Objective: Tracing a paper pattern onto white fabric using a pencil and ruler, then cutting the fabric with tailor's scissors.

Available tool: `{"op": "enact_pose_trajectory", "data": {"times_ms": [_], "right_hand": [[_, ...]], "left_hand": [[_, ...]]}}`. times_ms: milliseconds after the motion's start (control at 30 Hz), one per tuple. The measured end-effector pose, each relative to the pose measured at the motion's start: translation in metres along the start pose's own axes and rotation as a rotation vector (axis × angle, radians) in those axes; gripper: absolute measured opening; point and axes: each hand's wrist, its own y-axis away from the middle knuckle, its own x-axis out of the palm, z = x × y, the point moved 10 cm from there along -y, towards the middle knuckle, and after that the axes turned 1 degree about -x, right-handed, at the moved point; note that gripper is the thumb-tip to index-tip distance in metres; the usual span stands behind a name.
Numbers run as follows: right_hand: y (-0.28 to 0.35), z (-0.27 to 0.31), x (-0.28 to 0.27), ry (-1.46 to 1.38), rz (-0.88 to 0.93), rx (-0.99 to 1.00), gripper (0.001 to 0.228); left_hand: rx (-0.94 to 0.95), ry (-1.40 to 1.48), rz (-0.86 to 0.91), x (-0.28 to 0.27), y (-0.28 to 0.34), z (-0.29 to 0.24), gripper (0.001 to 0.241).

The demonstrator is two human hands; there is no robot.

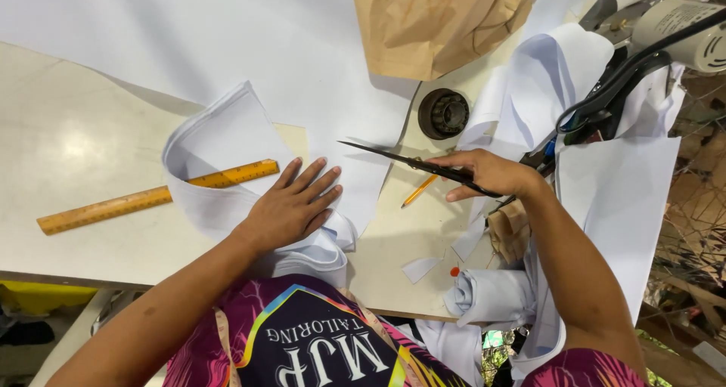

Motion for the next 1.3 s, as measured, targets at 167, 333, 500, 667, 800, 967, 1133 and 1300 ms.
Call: {"op": "enact_pose_trajectory", "data": {"times_ms": [167,333,500,667,800,967,1133,1300], "right_hand": [[-0.020,0.010,0.004,0.099,0.000,-0.045,0.077],[-0.022,0.018,0.004,0.056,0.003,-0.035,0.080],[-0.041,0.034,0.017,0.049,0.015,-0.161,0.083],[-0.056,0.001,0.022,0.025,0.025,-0.030,0.079],[-0.053,0.010,0.026,0.003,0.002,-0.033,0.078],[-0.033,0.028,0.040,0.010,-0.073,-0.120,0.079],[0.031,-0.025,0.073,-0.067,-0.315,-0.048,0.094],[0.067,-0.102,0.156,-0.299,-0.765,0.123,0.098]], "left_hand": [[0.002,-0.008,0.021,0.000,0.000,0.000,0.050],[-0.005,0.003,0.018,-0.004,0.001,0.000,0.048],[0.011,0.027,0.034,-0.005,0.000,-0.001,0.048],[0.009,0.027,0.052,-0.006,0.001,-0.001,0.047],[0.015,0.023,0.027,-0.006,0.002,-0.002,0.046],[0.052,0.108,-0.164,-0.013,0.006,-0.002,0.048],[-0.185,0.173,-0.592,-0.104,0.087,0.059,0.037],[-0.706,-0.077,-0.313,-0.093,0.167,0.137,0.070]]}}
